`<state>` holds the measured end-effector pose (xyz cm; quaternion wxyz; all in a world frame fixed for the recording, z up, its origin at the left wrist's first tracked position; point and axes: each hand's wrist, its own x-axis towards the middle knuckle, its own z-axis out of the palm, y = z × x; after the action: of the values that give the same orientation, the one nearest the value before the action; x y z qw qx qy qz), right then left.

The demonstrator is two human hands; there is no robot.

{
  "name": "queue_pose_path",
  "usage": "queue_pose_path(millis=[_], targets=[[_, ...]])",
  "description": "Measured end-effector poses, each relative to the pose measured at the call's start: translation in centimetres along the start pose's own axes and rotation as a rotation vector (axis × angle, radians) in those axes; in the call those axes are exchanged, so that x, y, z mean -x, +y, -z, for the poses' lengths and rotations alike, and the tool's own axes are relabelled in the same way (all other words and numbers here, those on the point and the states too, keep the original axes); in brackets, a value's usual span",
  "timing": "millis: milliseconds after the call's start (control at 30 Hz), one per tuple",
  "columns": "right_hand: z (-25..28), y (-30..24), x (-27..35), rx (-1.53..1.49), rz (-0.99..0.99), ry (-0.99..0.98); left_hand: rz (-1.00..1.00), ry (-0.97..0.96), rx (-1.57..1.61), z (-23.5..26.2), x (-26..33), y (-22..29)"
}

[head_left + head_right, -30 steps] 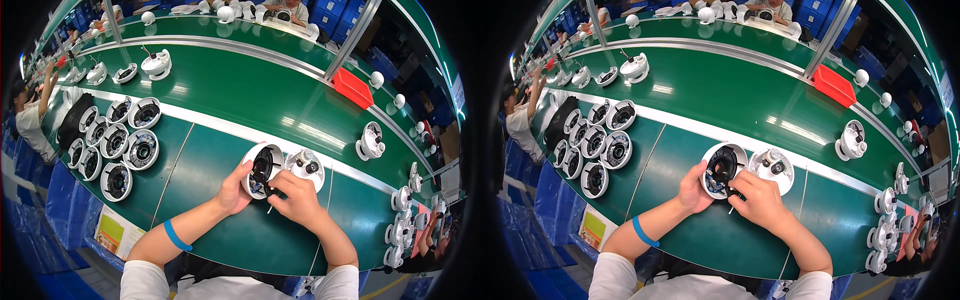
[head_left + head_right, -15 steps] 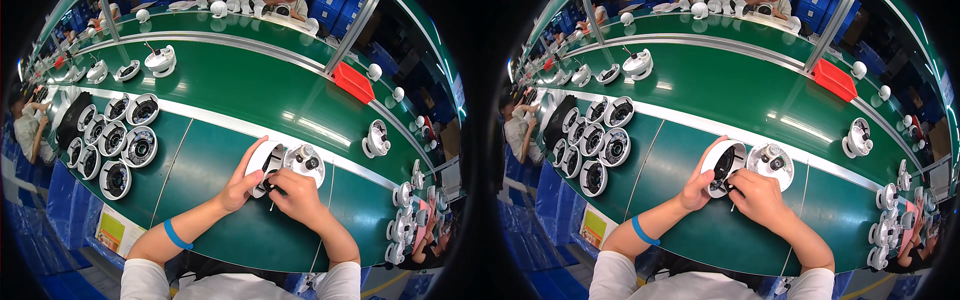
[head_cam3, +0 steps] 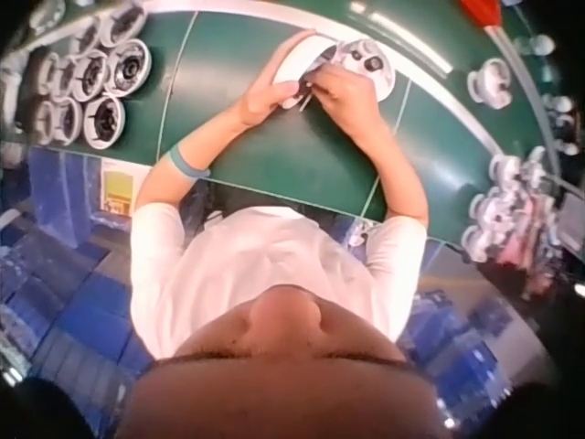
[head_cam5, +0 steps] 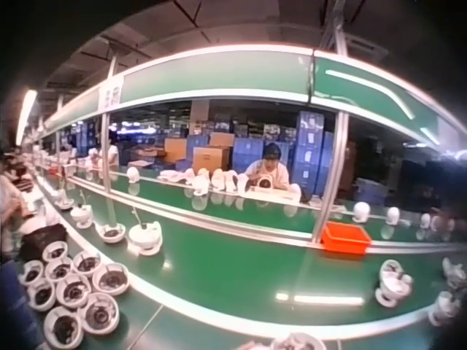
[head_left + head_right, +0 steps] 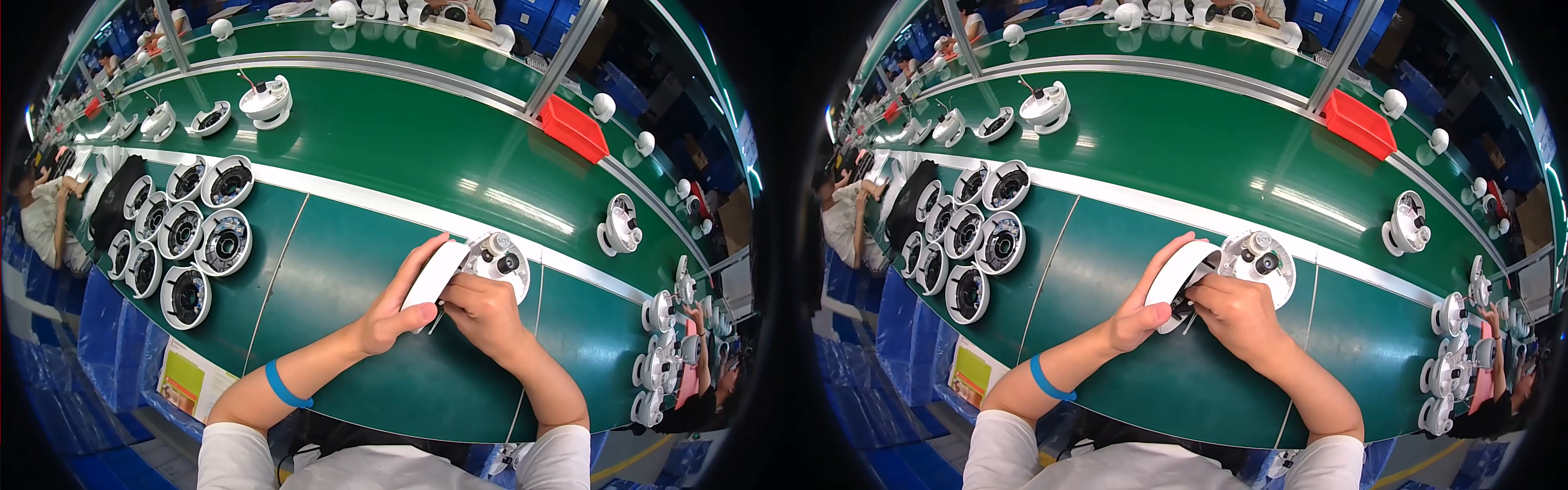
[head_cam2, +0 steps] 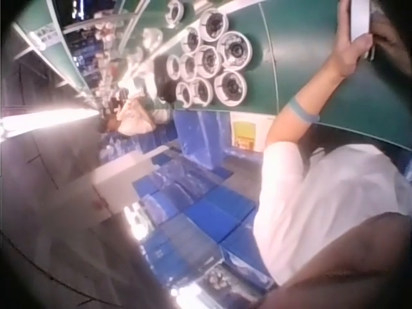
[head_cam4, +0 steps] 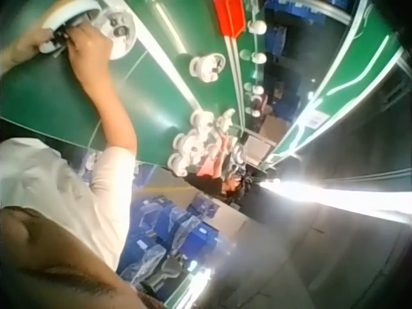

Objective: Assemble components of a white circular surveillance camera on a factory assembly line, including plugging in wires and securing parts with a screwdriver.

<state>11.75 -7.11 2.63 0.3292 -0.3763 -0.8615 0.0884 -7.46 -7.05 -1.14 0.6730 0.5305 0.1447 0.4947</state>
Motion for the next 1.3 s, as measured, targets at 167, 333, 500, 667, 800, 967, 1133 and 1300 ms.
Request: queue_pose_path(millis=[167,333,500,667,800,967,1133,1300], targets=[[0.6,0.2,0.4,-0.015,-0.066,-0.043,-0.003,-0.012,-0.011,-0.4,-0.2,-0.1],[2.0,0.0,0.1,-0.004,-0.081,-0.091,0.031,-0.034,-0.042,-0.8,-0.4,-0.1],[3.7,-0.6,-0.6,-0.137,-0.019,-0.153,0.129,0.101,0.286,-1.0,-0.7,0.8],[6.1,-1.3,-0.9,-0.459,-0.237,-0.34,0.213,0.186,0.531,0.2,-1.0,1.2],[6.1,-1.3,-0.9,-0.509,-0.16,-0.37,0.23,0.201,0.597,0.3,-1.2,1.5],[3.8,-0.7,0.1,-0.322,0.021,-0.139,0.231,0.246,0.582,-1.1,-1.7,1.9],[2.8,-1.7,0.5,-0.028,0.048,-0.057,0.147,0.188,0.452,-1.4,-1.3,0.9],[2.5,-1.8,0.6,0.029,0.085,-0.044,0.115,0.178,0.329,-2.0,-1.3,1.1]])
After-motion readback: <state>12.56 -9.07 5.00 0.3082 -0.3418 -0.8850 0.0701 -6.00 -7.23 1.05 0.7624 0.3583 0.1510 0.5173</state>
